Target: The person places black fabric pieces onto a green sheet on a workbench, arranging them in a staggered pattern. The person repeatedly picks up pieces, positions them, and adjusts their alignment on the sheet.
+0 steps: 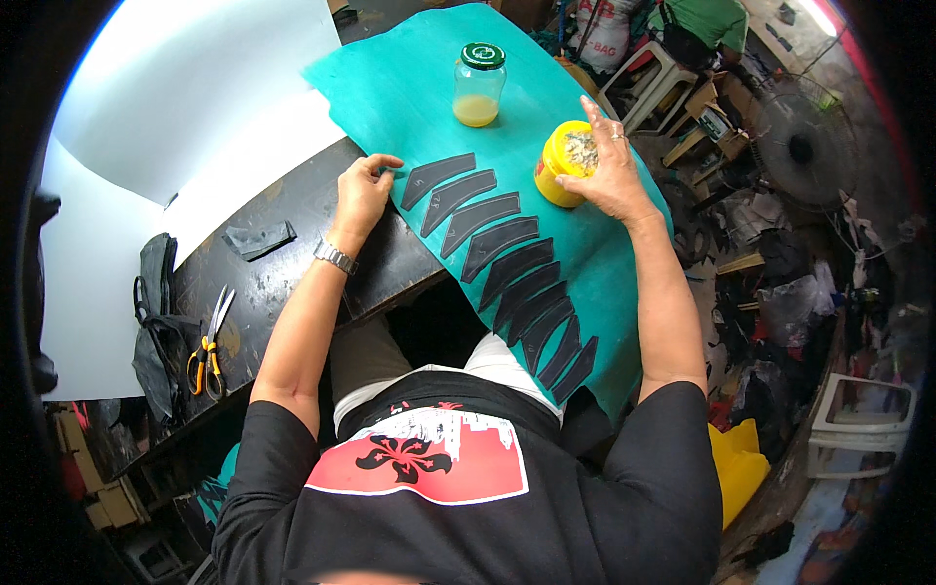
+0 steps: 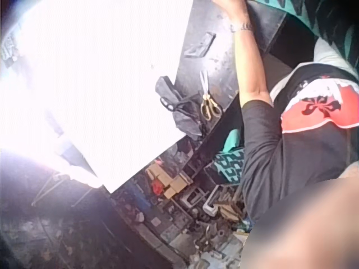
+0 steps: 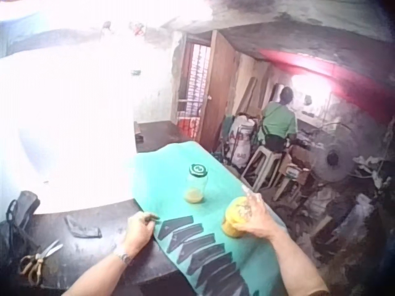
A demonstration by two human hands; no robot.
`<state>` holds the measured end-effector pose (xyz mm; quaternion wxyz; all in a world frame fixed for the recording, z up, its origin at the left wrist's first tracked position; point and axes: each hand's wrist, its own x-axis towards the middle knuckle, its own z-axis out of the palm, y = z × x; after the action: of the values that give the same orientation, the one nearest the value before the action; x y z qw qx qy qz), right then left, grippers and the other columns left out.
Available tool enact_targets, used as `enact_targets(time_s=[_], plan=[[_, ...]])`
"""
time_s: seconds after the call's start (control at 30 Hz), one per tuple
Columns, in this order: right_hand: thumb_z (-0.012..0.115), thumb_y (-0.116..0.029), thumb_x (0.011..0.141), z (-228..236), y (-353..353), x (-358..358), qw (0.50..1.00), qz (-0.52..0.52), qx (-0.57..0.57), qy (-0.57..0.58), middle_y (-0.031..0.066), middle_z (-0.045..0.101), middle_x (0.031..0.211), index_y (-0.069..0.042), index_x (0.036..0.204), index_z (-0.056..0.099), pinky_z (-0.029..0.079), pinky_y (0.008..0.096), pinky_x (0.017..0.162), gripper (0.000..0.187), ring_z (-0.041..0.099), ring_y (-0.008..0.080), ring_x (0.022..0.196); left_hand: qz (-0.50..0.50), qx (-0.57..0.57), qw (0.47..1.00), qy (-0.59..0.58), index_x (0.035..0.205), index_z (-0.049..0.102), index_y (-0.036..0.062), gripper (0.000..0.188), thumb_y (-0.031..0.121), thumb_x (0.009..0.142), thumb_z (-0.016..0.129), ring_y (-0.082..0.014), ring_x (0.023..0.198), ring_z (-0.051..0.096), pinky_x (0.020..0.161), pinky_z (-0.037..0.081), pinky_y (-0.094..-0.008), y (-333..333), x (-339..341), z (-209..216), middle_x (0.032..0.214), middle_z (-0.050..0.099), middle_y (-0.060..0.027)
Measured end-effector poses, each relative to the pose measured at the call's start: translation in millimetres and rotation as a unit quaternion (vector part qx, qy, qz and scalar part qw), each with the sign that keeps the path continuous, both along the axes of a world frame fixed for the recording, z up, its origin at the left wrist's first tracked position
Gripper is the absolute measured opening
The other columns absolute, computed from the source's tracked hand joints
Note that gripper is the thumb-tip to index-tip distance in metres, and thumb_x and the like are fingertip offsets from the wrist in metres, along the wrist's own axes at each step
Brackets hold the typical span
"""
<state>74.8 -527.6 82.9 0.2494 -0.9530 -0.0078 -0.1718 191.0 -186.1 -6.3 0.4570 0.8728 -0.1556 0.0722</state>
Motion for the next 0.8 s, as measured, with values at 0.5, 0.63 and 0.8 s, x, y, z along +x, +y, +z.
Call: enact_targets(time_s=[0.5,0.63,0.8], plan=[[0.087,-0.022,0.064,-16,11,4,0.995,-0.029,0.035,-0.086,0.0190,0.045,0.144,-0.026,0.161,0.023,0.037,0.0489,0.117,0.116,0.044,0.0398,0.134,0.066,0.225,0.972,0.009,0.125,0.071,0.0119,0.045,0.035,0.086,0.075,-0.0306,0.086,0.073,0.082,0.057,-0.0403,24,9,28,0.084,0.074,-0.0138],[0.088,-0.023,0.064,-20,24,12,0.993,-0.035,-0.027,-0.110,0.0202,0.045,0.144,-0.024,0.162,0.020,0.036,0.0511,0.116,0.119,0.043,0.0437,0.132,-0.034,0.150,0.988,-0.030,0.123,0.072,0.0107,0.042,0.035,0.088,0.075,-0.0306,0.092,0.073,0.083,0.057,-0.0398,-4,23,49,0.095,0.073,-0.0150],[0.089,-0.022,0.066,-20,23,3,0.995,-0.054,-0.007,-0.084,0.0205,0.043,0.145,-0.022,0.161,0.020,0.036,0.0498,0.116,0.118,0.040,0.0406,0.134,-0.101,-0.100,0.986,-0.091,0.139,0.059,0.0090,0.062,0.032,0.085,0.079,-0.0332,0.115,0.065,0.098,0.053,-0.0417,-75,67,51,0.129,0.062,-0.0221]])
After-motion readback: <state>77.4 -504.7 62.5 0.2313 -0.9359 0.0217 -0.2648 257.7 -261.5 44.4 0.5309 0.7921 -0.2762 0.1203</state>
